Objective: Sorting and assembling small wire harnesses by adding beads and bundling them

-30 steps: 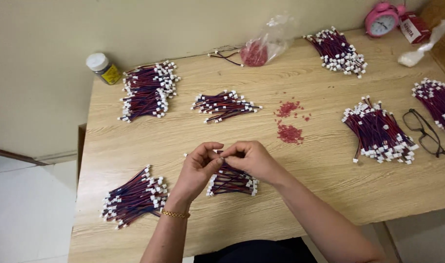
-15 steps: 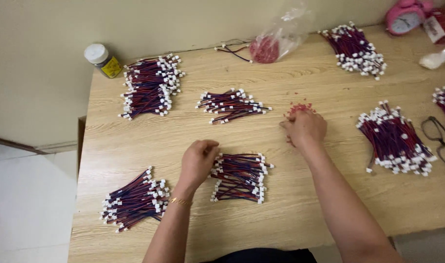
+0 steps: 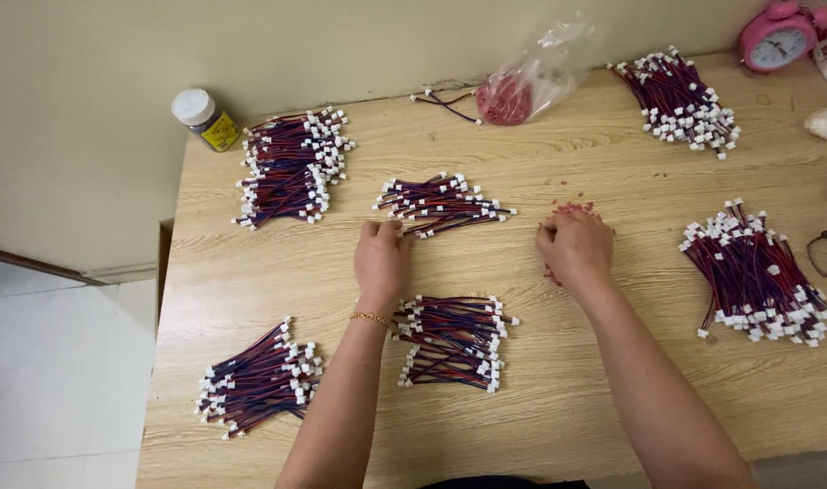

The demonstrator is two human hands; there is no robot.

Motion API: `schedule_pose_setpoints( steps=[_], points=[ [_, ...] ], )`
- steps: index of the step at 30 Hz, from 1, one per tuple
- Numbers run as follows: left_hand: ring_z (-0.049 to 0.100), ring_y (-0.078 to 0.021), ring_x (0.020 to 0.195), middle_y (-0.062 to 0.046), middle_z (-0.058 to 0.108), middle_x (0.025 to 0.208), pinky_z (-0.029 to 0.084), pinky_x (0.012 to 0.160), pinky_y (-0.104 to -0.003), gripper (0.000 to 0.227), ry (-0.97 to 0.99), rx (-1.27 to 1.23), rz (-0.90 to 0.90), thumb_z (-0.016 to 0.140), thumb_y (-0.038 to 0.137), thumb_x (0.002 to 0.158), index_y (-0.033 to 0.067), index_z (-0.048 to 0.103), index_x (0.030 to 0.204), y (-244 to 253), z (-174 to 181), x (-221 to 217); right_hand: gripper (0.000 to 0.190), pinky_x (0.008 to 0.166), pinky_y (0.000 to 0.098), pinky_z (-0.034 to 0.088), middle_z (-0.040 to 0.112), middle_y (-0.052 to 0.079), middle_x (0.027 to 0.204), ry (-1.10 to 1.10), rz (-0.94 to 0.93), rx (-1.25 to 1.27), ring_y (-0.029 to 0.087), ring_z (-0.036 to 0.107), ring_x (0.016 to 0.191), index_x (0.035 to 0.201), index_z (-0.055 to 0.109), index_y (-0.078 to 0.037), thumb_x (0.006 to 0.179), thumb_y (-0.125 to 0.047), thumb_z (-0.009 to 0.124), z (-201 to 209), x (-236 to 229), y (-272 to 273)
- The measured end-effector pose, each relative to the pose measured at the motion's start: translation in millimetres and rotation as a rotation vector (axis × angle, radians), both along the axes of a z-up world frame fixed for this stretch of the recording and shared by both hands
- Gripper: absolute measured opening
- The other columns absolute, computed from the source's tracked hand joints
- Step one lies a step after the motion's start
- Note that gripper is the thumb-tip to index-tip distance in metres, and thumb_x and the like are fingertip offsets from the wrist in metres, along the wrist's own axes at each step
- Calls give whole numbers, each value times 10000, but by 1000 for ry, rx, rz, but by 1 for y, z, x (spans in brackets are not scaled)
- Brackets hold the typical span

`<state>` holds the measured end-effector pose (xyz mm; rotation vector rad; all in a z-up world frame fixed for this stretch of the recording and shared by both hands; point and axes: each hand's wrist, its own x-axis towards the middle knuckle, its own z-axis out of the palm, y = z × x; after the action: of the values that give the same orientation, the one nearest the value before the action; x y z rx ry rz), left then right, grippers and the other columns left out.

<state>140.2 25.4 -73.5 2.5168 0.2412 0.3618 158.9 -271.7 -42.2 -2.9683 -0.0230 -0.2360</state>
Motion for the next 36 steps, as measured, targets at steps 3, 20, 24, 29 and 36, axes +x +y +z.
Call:
schedule_pose_setpoints(
  steps=[3, 20, 24, 29, 36],
  points=[
    [680, -335, 817, -58, 613, 889, 570, 711, -431, 144, 21, 54, -16, 728, 261, 800, 214, 717, 936, 5, -25, 9, 241, 798, 496, 536, 711, 179, 897, 142, -39, 414, 378, 671, 938, 987, 714, -112, 851, -292, 627, 30, -25, 20],
    [652, -200, 763, -138, 695, 839, 547, 694, -316, 208, -220, -824, 69, 715, 49, 817, 41, 720, 1025, 3, 48, -50, 237, 645, 199, 524, 715, 90, 860, 247, 261, 1459, 111, 651, 720, 1079, 670, -2, 843, -5, 681, 74, -88, 88],
    [711, -202, 757, -100, 722, 794, 567, 678, -310, 147, -250, -679, 151, 785, 88, 773, 107, 754, 915, -3, 71, -75, 206, 611, 183, 517, 718, 100, 763, 195, 287, 1420, 112, 665, 681, 1055, 685, 12, 852, -21, 687, 87, -97, 104],
    [681, -157, 720, -82, 708, 776, 563, 654, -277, 141, -292, -814, 140, 788, 77, 779, 97, 747, 912, -18, 96, -95, 154, 628, 216, 518, 714, 93, 738, 69, 375, 1267, 107, 658, 695, 996, 727, -38, 843, -53, 714, 110, -109, 118],
    [588, -104, 543, -86, 671, 740, 487, 462, -186, 239, -196, -1403, 62, 769, 49, 803, 48, 671, 1021, -31, 97, -114, 88, 929, 353, 403, 684, -58, 935, -448, 631, 699, 163, 614, 1014, 906, 755, -217, 824, -196, 775, 119, -105, 126]
  ],
)
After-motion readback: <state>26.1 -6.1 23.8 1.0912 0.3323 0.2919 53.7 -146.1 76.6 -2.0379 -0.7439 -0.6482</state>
